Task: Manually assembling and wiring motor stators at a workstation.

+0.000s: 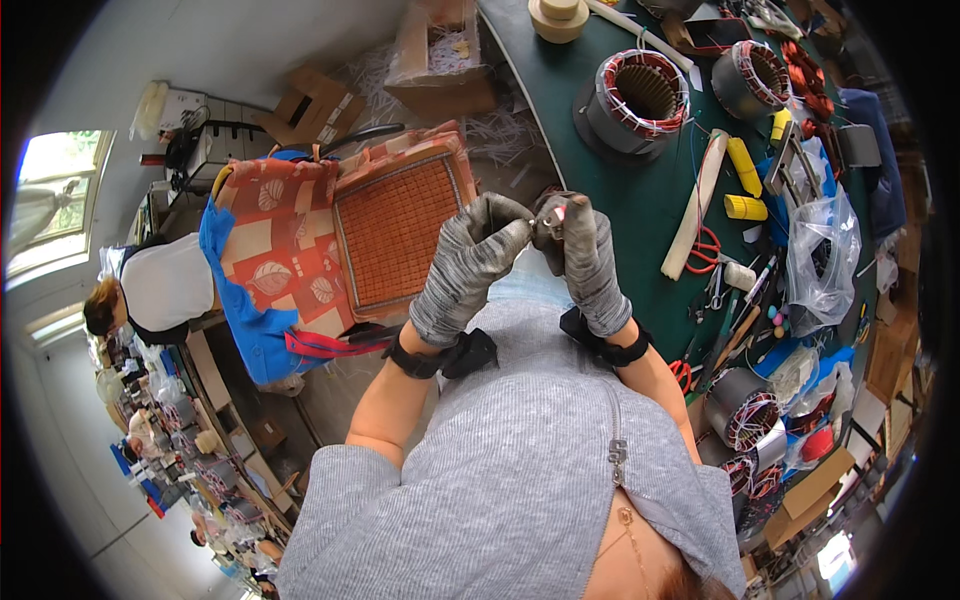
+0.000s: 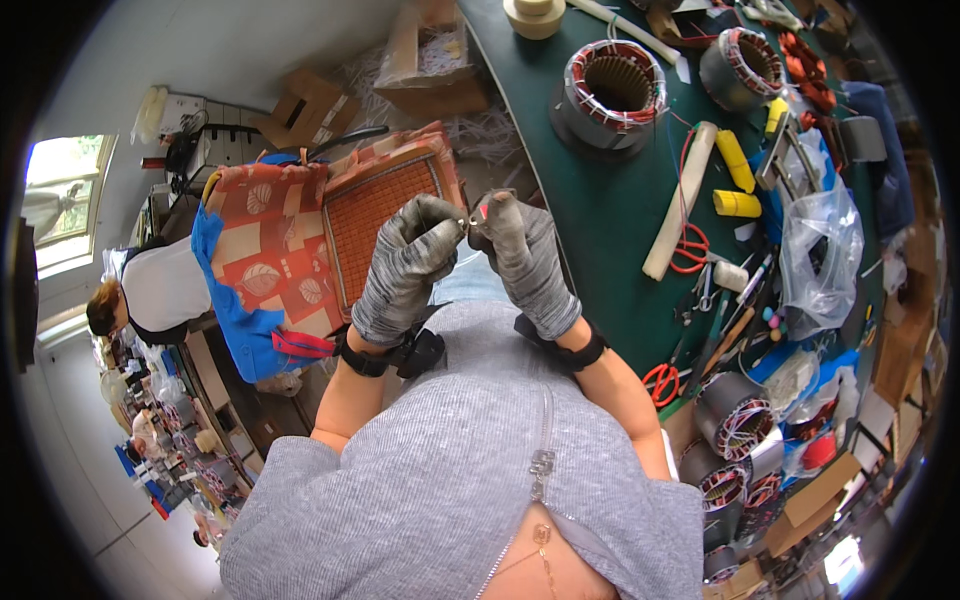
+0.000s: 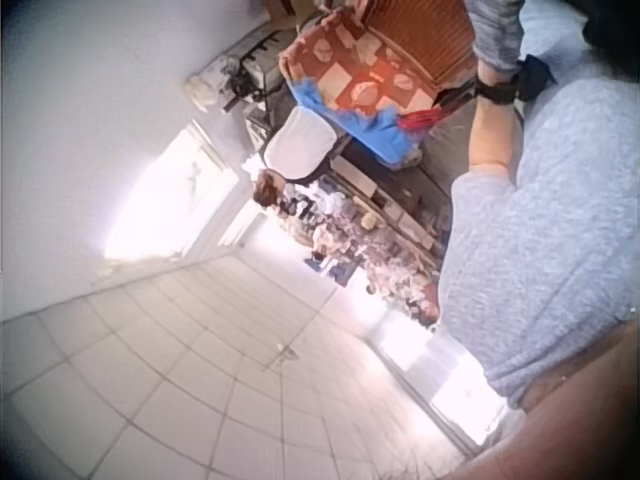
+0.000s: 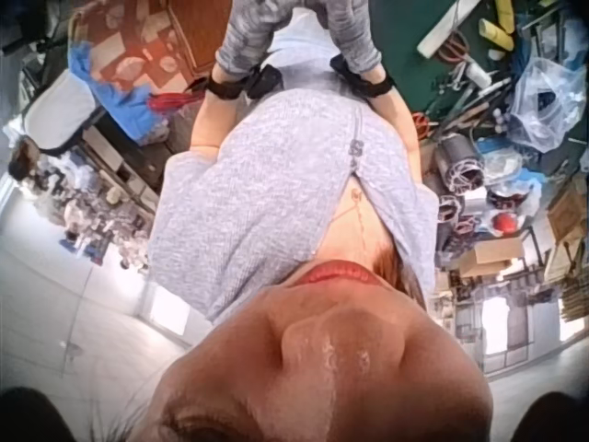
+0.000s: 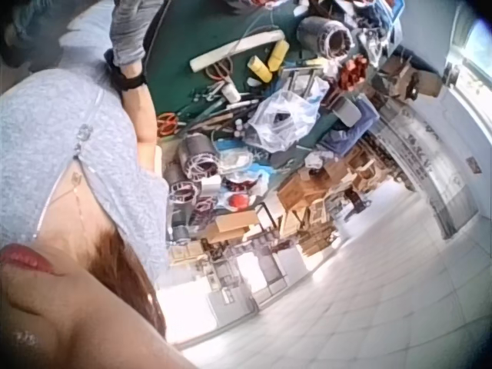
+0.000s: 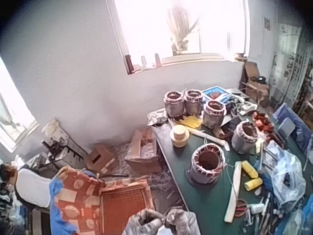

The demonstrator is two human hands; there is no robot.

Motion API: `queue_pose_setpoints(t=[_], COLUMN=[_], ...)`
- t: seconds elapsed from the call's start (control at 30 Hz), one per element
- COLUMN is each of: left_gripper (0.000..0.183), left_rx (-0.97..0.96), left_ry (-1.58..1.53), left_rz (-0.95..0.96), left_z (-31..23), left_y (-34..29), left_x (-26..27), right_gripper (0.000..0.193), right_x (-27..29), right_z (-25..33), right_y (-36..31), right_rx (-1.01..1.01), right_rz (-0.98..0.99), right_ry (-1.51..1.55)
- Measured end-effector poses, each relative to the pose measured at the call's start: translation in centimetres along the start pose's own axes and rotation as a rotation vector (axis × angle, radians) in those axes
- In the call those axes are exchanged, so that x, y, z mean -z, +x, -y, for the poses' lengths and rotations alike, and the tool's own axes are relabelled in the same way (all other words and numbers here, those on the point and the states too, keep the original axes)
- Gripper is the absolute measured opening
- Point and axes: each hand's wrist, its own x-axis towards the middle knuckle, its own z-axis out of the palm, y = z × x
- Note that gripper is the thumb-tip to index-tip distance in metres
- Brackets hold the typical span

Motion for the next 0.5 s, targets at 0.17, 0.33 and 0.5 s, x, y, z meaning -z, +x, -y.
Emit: queue_pose_setpoints(t=[0.17, 0.33, 0.5], left_gripper=[0.012, 0.039, 0.062], left_rx=[0.017, -0.49, -0.058], left_ry=[0.1, 0.604, -0.236], left_rz=[0.041, -0.088, 0.575], left_z=[0.5, 0.7, -0.5], left_y=[0.3, 2.6, 5.1], left_x=[-0.6, 1.7, 2.4], right_gripper=[0.046, 0.025, 0.024], right_x=[2.6, 11.1, 7.0], right_z=[-1.1, -1.5, 2.8], right_y=[-0.3, -3.1, -4.4], right_rx=[0.416, 0.419, 0.436], right_rz=[-0.012, -0.742, -0.587], right_ry=[-0.352, -0.968, -0.921])
